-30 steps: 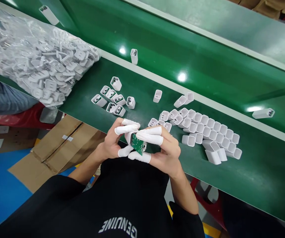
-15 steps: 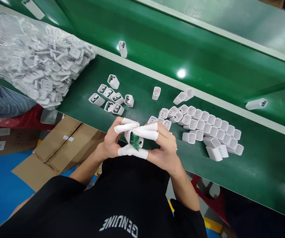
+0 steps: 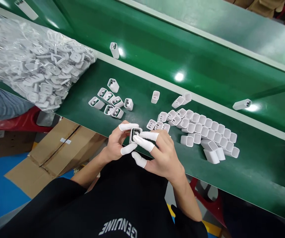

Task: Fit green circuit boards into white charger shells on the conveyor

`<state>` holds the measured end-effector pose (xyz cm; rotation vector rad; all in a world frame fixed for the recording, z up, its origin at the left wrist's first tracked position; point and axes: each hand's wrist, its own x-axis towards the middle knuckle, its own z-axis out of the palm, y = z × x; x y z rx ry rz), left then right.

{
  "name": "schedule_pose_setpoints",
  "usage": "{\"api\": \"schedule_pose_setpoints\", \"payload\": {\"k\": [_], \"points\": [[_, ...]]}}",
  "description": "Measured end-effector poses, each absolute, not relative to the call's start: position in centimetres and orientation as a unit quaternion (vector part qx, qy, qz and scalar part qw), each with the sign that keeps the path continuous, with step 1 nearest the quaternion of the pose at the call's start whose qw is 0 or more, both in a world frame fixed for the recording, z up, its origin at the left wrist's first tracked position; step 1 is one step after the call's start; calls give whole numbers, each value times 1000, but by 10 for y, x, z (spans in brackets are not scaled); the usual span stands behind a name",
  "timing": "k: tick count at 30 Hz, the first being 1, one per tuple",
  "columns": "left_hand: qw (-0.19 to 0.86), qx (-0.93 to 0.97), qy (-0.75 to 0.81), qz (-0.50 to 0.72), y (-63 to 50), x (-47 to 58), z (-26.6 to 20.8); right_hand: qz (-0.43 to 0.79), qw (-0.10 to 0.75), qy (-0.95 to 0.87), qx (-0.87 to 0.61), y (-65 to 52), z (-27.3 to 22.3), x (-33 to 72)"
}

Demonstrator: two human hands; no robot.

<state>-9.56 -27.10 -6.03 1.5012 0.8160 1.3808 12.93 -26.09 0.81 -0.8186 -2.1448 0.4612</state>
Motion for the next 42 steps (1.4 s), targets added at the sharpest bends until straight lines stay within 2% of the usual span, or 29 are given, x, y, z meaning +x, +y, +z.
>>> {"api": "schedule_pose_setpoints", "payload": {"k": [4,7,9,14,18,23,29,42], "points": [[432,602,351,573,-271,-93,-62,104,364,-869,-317,-266,3,132],[424,618,336,571,-267,-97,-57,104,389,-860,-312,-263,2,135],[440,637,299,558,-261,-102,-50,173,426,-829,-319,-256,3,136],[503,624,251,543,-238,-104,-32,443,498,-677,-311,-221,2,133],[509,546,316,585,-221,-87,-26,535,503,-608,-302,-187,8,124],[497,413,351,678,-202,-62,-12,552,491,-588,-329,-160,35,112],[465,377,338,726,-189,-45,12,602,489,-563,-287,-146,60,101],[467,382,338,722,-162,-29,28,604,521,-529,-291,-128,63,106]]}}
